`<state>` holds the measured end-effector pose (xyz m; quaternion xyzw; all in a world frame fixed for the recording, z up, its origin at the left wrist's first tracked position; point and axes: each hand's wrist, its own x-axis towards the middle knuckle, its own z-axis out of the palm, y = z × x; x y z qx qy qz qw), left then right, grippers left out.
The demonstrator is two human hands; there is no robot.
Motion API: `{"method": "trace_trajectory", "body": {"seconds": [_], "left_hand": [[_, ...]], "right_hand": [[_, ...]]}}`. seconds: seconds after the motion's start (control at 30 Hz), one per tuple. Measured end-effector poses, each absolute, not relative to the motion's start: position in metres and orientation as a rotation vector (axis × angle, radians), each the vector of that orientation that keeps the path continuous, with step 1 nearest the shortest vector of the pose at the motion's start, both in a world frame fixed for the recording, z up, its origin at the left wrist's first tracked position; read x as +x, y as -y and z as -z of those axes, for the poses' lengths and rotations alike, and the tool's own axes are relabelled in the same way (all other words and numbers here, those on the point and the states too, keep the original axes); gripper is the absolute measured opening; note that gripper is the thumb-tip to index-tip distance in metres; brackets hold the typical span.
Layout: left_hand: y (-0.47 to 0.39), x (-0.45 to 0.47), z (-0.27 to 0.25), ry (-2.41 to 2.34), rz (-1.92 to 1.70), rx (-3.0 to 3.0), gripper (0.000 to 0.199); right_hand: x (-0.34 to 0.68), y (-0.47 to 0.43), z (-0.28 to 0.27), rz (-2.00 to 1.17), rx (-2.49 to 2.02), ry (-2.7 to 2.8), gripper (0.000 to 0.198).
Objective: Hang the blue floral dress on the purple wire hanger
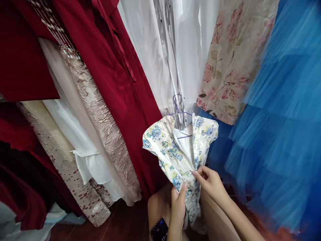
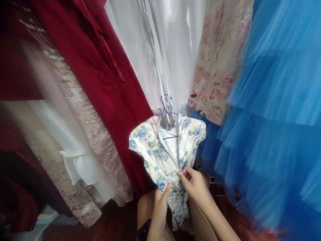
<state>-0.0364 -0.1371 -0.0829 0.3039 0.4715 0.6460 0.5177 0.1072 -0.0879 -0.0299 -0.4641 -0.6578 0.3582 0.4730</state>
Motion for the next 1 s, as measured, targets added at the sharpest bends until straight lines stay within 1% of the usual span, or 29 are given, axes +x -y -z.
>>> {"method": "trace_trajectory", "body": {"seconds": [0.1,0.13,0.2,0.23,0.27,0.3,0.37,0.43,0.53,0.63,0.7,0.77,0.9,1.0], "left_hand": [[0.136,-0.041,0.085,-1.198,-1.587,0.799,0.056],[0.136,-0.042,0.085,-1.255,-1.675,0.843,0.058],[0.135,-0.041,0.083,-1.448,-1.989,0.943,0.06],[0.135,-0.038,0.081,-1.553,-2.135,1.019,0.057],[0.135,-0.035,0.079,-1.628,-2.201,1.131,0.051],[0.134,-0.031,0.077,-1.659,-2.17,1.276,0.043],[0.131,-0.022,0.072,-1.594,-1.917,1.53,0.028],[0.128,-0.012,0.07,-1.512,-1.689,1.59,0.02],[0.125,-0.005,0.073,-1.51,-1.631,1.529,0.017],[0.124,-0.008,0.075,-1.519,-1.628,1.603,0.011],[0.125,-0.013,0.072,-1.518,-1.578,1.707,0.013],[0.126,-0.018,0.065,-1.519,-1.468,1.818,0.015],[0.125,-0.028,0.051,-1.557,-1.14,2.051,0.017],[0.122,-0.033,0.044,-1.614,-0.905,2.235,0.021]], "right_hand": [[0.118,0.088,0.031,-0.873,-1.073,1.729,0.035],[0.121,0.088,0.031,-0.896,-1.041,1.756,0.035],[0.123,0.088,0.032,-0.98,-0.998,1.753,0.038],[0.124,0.088,0.033,-1.039,-0.992,1.726,0.04],[0.123,0.088,0.034,-1.105,-0.989,1.688,0.041],[0.122,0.088,0.035,-1.179,-0.981,1.646,0.042],[0.118,0.089,0.036,-1.315,-0.942,1.58,0.041],[0.114,0.091,0.035,-1.379,-0.887,1.531,0.037],[0.109,0.096,0.029,-1.438,-0.84,1.452,0.033],[0.109,0.095,0.02,-1.615,-0.846,1.31,0.029],[0.11,0.085,0.011,-1.702,-0.851,1.217,0.026],[0.109,0.066,-0.005,-1.726,-0.834,1.167,0.025],[0.097,0.013,-0.052,-1.655,-0.76,1.16,0.025],[0.084,-0.023,-0.09,-1.579,-0.764,1.169,0.021]]}}
